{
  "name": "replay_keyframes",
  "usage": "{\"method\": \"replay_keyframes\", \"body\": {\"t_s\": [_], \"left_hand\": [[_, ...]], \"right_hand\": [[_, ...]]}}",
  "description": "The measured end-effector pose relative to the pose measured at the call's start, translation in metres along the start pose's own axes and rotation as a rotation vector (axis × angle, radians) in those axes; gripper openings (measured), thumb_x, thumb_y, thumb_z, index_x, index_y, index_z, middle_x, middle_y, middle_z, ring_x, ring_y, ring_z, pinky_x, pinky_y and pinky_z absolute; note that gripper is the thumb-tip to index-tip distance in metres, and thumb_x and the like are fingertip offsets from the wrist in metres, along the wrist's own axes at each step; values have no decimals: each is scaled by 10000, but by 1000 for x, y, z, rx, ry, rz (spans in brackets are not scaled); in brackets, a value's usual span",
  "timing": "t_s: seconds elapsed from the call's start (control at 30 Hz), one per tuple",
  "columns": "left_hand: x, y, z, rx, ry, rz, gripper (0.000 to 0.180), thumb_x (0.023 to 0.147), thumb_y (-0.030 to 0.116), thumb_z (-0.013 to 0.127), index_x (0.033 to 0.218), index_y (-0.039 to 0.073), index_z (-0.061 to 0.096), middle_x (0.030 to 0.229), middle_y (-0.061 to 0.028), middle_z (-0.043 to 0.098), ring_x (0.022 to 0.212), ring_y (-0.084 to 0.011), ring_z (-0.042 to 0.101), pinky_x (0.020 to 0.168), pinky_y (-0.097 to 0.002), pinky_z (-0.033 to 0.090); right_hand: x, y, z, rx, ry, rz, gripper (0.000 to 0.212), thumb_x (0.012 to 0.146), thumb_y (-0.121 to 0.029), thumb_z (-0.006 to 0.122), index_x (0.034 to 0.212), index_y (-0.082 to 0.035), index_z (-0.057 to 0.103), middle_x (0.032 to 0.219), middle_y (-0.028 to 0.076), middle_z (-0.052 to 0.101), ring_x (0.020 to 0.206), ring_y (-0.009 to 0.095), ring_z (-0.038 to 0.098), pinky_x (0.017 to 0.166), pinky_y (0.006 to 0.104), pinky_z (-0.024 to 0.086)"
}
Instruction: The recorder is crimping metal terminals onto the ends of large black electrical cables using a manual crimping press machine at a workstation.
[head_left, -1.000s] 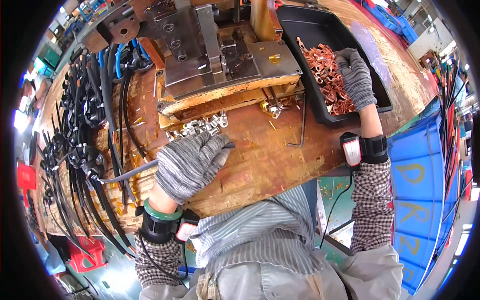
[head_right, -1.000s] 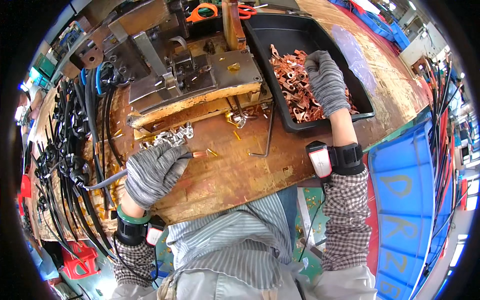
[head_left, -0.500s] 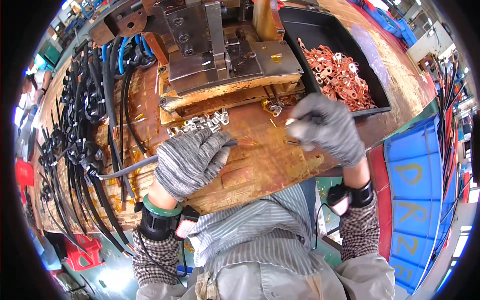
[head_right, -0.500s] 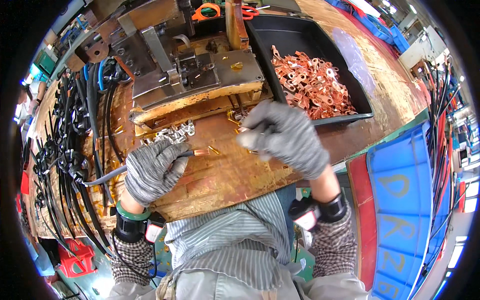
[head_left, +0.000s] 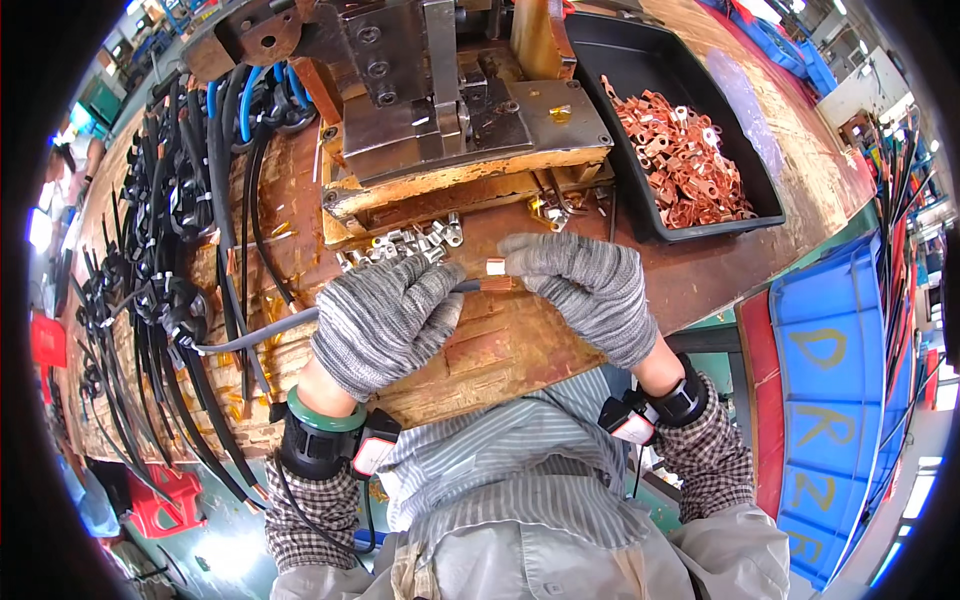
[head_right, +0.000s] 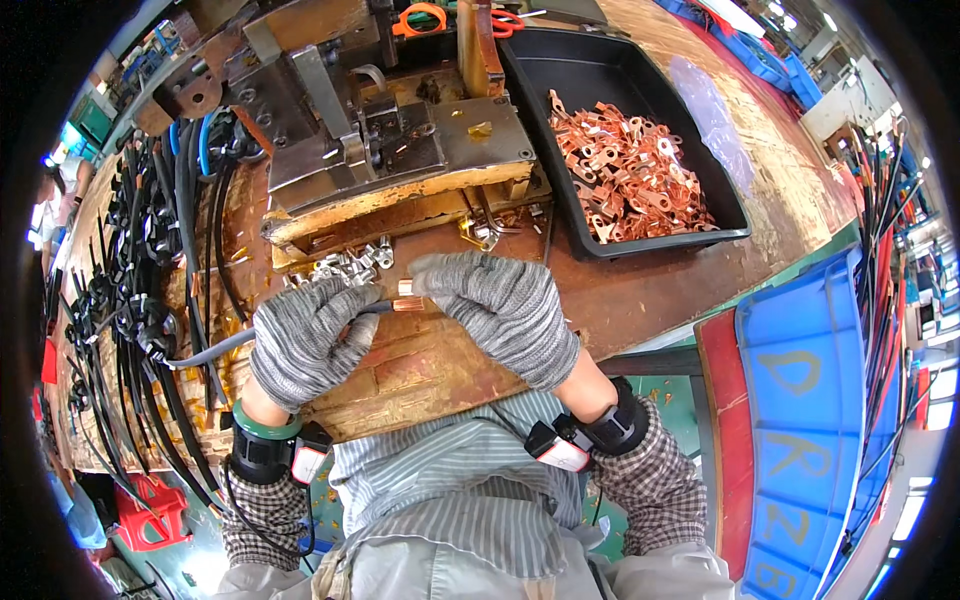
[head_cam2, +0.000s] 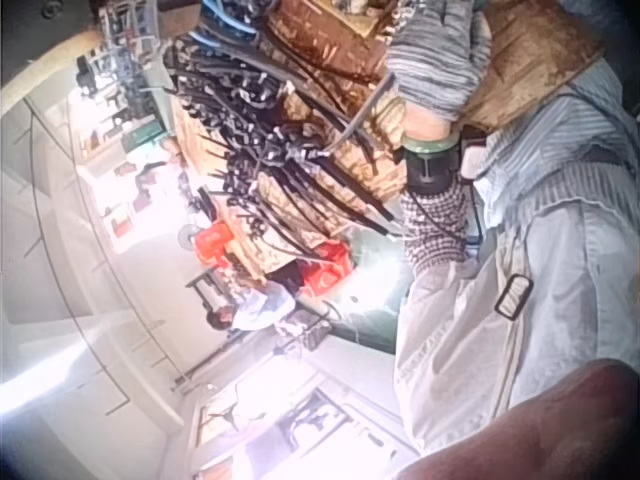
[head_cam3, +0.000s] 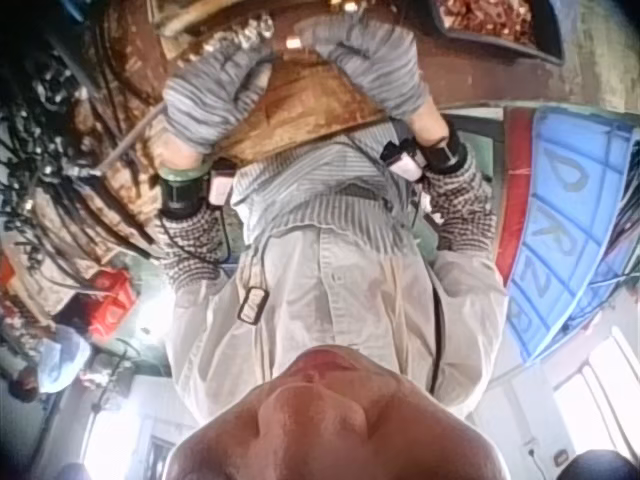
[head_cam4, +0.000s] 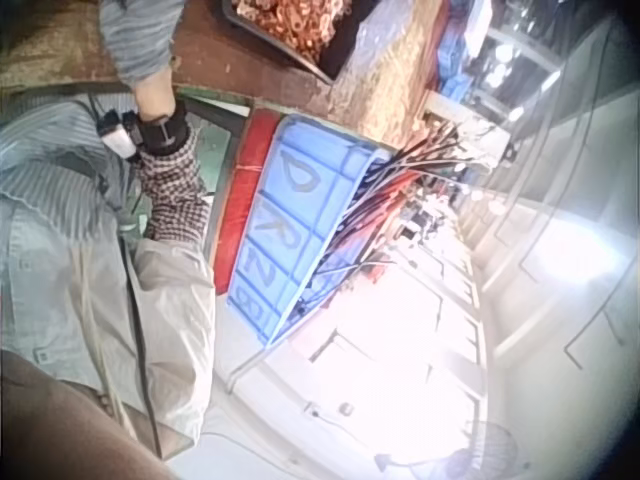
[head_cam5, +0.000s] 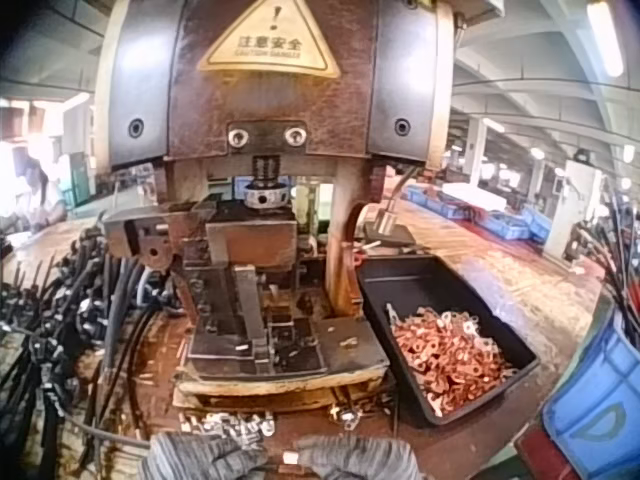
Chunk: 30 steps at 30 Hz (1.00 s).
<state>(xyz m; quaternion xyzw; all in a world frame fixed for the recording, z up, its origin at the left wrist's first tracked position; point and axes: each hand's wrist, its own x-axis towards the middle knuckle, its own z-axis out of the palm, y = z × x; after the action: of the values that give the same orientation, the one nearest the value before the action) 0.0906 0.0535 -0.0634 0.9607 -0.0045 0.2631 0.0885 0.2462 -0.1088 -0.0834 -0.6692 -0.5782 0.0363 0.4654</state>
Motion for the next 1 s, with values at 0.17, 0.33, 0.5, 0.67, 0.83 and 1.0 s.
{"method": "replay_keyframes", "body": {"t_s": [0.17, 0.33, 0.5, 0.67, 0.83, 1.0], "left_hand": [[0, 2, -2, 8, -88, -23, 249, 747, 213, 634, 967, 99, 619, 891, -89, 617, 729, -252, 599, 588, -353, 488], [-2, 1, 3, -29, 9, -5, 237, 728, 187, 647, 955, 118, 632, 709, -64, 562, 586, -243, 561, 500, -345, 443], [0, 2, 1, -21, 9, -7, 243, 715, 176, 656, 950, 119, 634, 705, -63, 559, 574, -242, 555, 492, -342, 439], [2, -2, 2, -59, 15, -7, 250, 708, 174, 662, 950, 117, 635, 706, -61, 558, 567, -239, 553, 491, -341, 439], [-1, -7, -3, -19, 45, 15, 217, 716, 194, 655, 918, 116, 631, 699, -51, 557, 554, -223, 546, 482, -338, 436], [2, 3, -15, 3, -204, -57, 198, 787, 258, 573, 903, 99, 597, 805, -93, 580, 715, -255, 575, 606, -352, 477]], "right_hand": [[-3, 5, 0, 193, -36, 33, 204, 819, -85, 572, 1007, -81, 650, 1015, 59, 650, 906, 192, 631, 796, 267, 490], [-6, 7, 2, 288, -44, 76, 197, 809, -50, 584, 996, -55, 645, 1007, 64, 654, 895, 176, 634, 787, 263, 493], [-8, 7, 1, 522, -105, 218, 198, 838, -56, 572, 1027, -18, 617, 961, 68, 661, 864, 148, 634, 758, 262, 505], [1, -3, -7, 913, -208, 560, 265, 856, -78, 575, 1102, 17, 559, 859, 74, 636, 795, 123, 627, 715, 246, 513], [9, -8, 3, 881, -171, 641, 250, 836, -121, 610, 1040, 19, 578, 803, 65, 627, 705, 117, 608, 643, 234, 497], [4, -18, 7, 752, -73, 662, 197, 829, -174, 609, 912, 4, 590, 722, 43, 600, 618, 105, 576, 583, 227, 474]]}}
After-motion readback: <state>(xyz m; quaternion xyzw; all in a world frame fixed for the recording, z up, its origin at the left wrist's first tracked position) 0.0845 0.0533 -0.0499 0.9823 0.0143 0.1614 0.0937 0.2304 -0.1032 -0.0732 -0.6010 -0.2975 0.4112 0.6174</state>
